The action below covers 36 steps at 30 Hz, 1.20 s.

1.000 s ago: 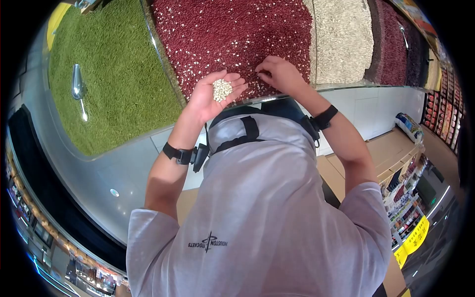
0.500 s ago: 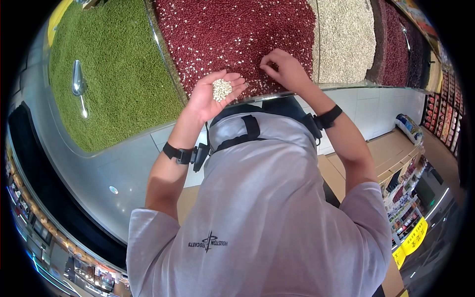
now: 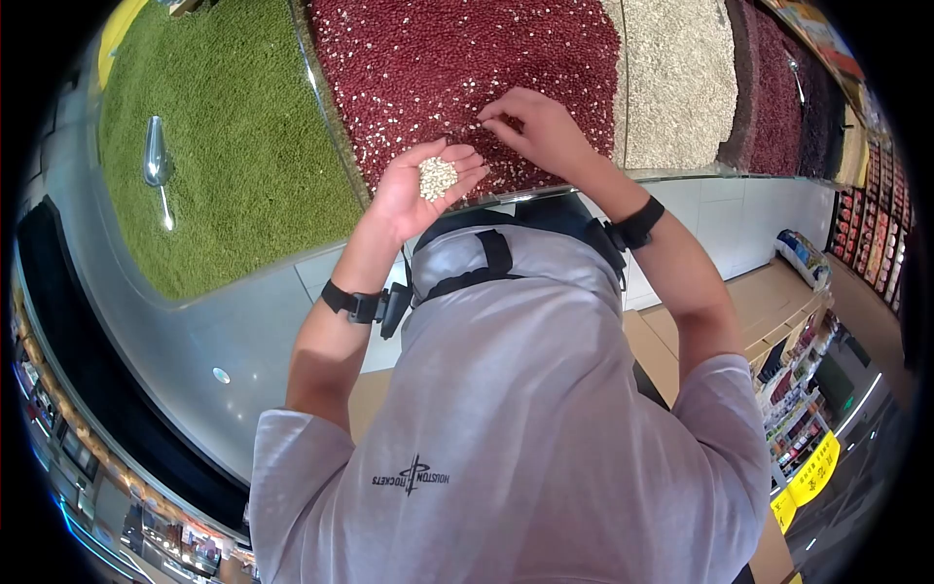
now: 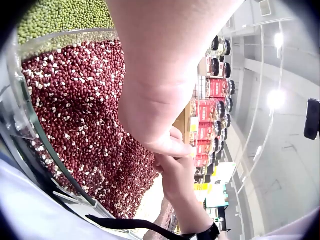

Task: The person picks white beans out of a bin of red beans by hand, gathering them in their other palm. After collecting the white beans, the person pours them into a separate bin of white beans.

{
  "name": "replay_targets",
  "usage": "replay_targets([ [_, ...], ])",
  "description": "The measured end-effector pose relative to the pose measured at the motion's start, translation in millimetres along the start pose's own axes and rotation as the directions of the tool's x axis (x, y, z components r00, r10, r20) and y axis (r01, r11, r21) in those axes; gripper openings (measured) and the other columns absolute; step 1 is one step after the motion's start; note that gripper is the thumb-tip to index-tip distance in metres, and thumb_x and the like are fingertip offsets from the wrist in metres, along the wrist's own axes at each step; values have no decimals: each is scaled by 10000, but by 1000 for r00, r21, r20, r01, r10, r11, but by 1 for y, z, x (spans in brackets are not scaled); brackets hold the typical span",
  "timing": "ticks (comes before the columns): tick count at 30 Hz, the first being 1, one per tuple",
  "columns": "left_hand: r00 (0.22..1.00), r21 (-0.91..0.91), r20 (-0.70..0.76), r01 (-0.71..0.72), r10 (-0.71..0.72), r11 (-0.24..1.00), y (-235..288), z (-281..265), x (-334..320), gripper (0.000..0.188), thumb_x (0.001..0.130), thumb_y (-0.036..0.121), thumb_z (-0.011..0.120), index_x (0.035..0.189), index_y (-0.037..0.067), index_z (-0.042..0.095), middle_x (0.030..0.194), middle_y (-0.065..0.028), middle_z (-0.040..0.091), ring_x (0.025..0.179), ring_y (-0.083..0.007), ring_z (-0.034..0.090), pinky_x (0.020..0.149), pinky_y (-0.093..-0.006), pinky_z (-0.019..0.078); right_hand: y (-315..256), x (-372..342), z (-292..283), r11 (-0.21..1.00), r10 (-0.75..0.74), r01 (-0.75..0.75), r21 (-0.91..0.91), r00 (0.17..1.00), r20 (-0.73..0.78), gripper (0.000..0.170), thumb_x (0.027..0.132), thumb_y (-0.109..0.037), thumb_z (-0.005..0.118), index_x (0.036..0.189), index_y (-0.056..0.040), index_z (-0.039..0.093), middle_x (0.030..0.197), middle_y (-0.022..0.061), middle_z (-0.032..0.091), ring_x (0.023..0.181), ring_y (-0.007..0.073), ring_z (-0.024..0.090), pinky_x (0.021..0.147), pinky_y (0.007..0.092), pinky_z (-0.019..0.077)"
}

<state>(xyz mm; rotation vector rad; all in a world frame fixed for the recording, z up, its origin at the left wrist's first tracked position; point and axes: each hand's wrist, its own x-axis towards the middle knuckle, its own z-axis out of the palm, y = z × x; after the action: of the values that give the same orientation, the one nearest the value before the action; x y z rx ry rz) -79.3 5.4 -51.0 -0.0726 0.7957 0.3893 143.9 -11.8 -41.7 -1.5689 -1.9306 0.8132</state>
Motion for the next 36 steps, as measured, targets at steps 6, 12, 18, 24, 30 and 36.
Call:
replay_targets([
  [6,999,-11,-30,-25,25,1000,-1,-9,-6,369,954,214,505,1082,-128,558,1095,-277,614,1087,-404,597,974,-438,512,19,7,26,960,-99,129,-247,986,132,141,814,-195,677,915,-97,668,885,68,614,918,256,614,790,382,523],
  [12,1000,-67,-3,-11,11,998,-3,-16,-7,371,951,216,513,1080,-129,557,1076,-271,620,1067,-399,607,968,-436,518,26,10,37,925,-70,134,-356,980,188,159,804,-217,683,894,-88,658,888,66,618,932,254,612,804,376,525],
  [18,999,-63,38,-2,4,998,-3,-13,-9,249,948,183,528,960,-57,592,1033,-191,629,1029,-342,627,887,-375,583,31,15,40,925,-42,132,-357,968,248,142,838,-216,644,872,-78,652,876,85,620,908,271,620,804,383,523],
  [24,1000,-52,-8,-21,21,998,-3,-15,-7,370,950,216,514,1080,-128,556,1076,-268,620,1062,-396,609,974,-437,513,37,11,27,998,-8,17,-68,990,141,151,868,-163,625,937,-37,672,894,98,665,850,266,637,786,356,507],
  [30,1000,-43,7,-9,10,999,-3,-13,-3,373,953,221,508,1090,-123,555,1089,-265,617,1070,-391,607,978,-431,510,33,3,0,820,323,-397,412,916,238,218,931,-182,591,1019,-14,699,879,34,691,700,112,580,673,270,478],
  [36,999,21,-33,-29,30,999,-2,0,-5,373,949,221,508,1090,-121,558,1075,-258,623,1064,-386,611,974,-420,515,29,-2,-16,480,469,-566,670,811,349,260,961,-234,571,1080,-26,673,860,-30,634,647,33,441,596,185,372],
])
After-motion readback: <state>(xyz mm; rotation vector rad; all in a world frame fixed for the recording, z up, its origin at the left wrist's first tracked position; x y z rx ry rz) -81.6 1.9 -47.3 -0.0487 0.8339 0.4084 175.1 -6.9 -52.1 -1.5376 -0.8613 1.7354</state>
